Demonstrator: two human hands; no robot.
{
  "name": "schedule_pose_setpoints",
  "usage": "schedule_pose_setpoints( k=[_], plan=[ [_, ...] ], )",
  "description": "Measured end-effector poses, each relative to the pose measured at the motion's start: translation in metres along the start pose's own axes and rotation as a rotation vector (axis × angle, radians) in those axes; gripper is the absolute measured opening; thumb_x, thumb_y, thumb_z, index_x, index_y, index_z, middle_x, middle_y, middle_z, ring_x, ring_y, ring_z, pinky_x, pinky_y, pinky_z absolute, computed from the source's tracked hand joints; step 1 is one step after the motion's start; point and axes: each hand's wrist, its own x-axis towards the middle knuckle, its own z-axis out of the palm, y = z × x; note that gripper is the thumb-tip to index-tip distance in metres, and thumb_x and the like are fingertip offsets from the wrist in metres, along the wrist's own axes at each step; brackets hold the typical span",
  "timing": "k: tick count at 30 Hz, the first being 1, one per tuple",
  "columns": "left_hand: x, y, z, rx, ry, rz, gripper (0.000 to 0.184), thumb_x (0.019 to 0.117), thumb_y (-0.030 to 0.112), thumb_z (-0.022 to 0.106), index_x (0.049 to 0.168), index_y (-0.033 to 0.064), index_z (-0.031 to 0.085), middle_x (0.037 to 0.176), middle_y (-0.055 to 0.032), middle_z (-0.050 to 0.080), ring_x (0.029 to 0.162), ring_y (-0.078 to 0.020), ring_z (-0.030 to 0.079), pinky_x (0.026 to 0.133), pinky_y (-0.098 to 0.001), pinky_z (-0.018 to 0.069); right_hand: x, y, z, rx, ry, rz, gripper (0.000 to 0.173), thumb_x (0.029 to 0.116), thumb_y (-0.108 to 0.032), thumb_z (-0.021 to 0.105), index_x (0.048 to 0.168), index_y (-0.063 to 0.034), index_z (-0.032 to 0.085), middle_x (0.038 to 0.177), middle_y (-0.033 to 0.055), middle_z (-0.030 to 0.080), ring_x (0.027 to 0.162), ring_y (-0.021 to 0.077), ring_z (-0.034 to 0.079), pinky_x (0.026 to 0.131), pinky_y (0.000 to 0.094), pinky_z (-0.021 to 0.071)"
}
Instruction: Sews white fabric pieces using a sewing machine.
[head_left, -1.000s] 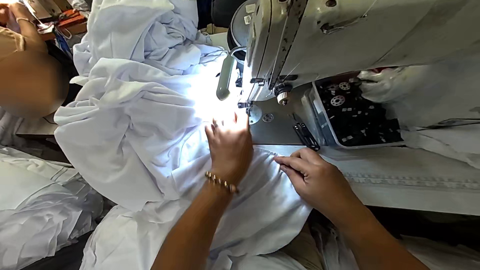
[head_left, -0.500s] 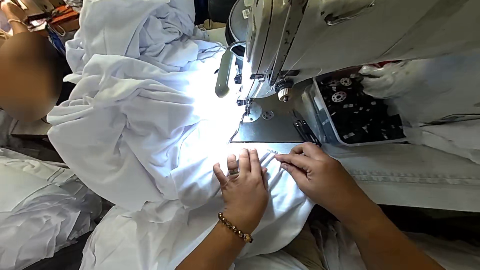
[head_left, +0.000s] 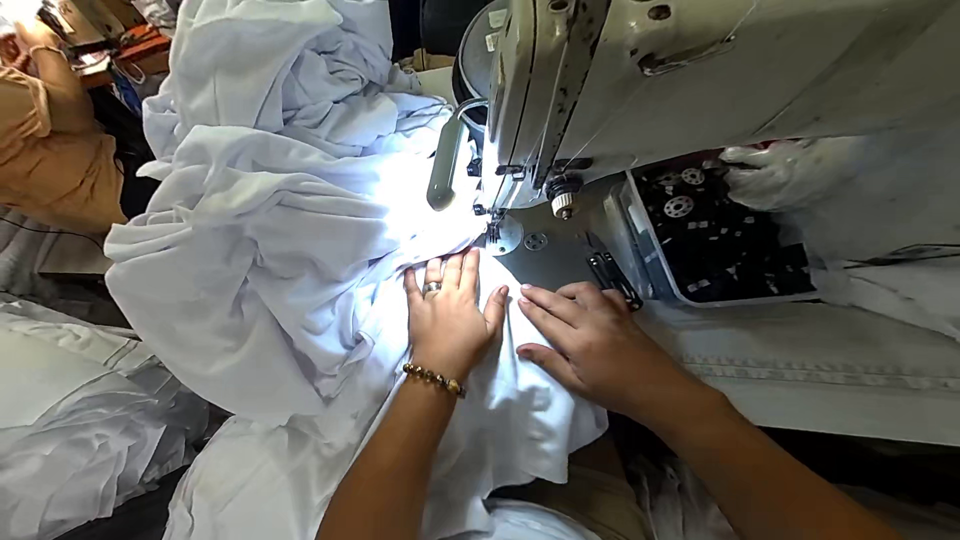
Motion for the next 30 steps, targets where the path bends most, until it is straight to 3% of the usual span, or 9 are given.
schedule_pose_setpoints(
  k=[6,13,21,27,30],
  plan=[
    [0.028,-0.008,-0.010,-0.009,-0.071,0.106,0.059,0.1058,0.045,0.035,0.161,0.0237,0.036,0.165,0.0003,0.038,0.155,-0.0262,0.027,0.125,-0.0572,0.0100,0.016,-0.015,0.011,-0.045,0.016,0.097,0.061,0.1033,-0.047,0.043,0.131,0.0026,0.066,0.137,0.0201,0.063,0.115,0.0419,0.061,0.089,0.0597,0.0449],
    [0.045,-0.019,-0.011,-0.082,-0.048,0.228,0.057,0.1021,0.029,0.039,0.158,0.0168,0.042,0.162,-0.0013,0.043,0.151,-0.0253,0.034,0.123,-0.0543,0.0178,0.023,-0.022,0.019,-0.046,0.051,0.171,0.060,0.1027,-0.046,0.045,0.130,0.0021,0.067,0.137,0.0200,0.063,0.118,0.0430,0.059,0.089,0.0605,0.0436],
    [0.055,-0.019,-0.014,-0.089,-0.084,0.236,0.058,0.1008,0.021,0.038,0.159,0.0168,0.040,0.164,0.0004,0.039,0.153,-0.0239,0.030,0.124,-0.0532,0.0153,0.030,-0.029,0.029,-0.092,0.070,0.209,0.060,0.1030,-0.044,0.043,0.131,0.0043,0.065,0.137,0.0226,0.061,0.119,0.0444,0.058,0.088,0.0618,0.0433],
    [0.054,-0.021,-0.016,-0.068,-0.116,0.224,0.059,0.1019,0.018,0.035,0.161,0.0190,0.037,0.166,0.0017,0.036,0.155,-0.0230,0.027,0.125,-0.0528,0.0133,0.040,-0.050,0.032,-0.123,0.035,0.250,0.053,0.1019,-0.035,0.050,0.128,0.0090,0.064,0.136,0.0262,0.061,0.120,0.0461,0.058,0.091,0.0642,0.0423],
    [0.042,-0.030,-0.015,-0.144,0.014,0.334,0.050,0.1033,0.016,0.046,0.153,0.0135,0.050,0.156,-0.0059,0.050,0.148,-0.0263,0.040,0.123,-0.0530,0.0243,0.040,-0.054,0.032,-0.126,0.020,0.267,0.052,0.1019,-0.034,0.052,0.129,0.0090,0.064,0.136,0.0269,0.060,0.121,0.0473,0.057,0.092,0.0667,0.0414]
  ],
)
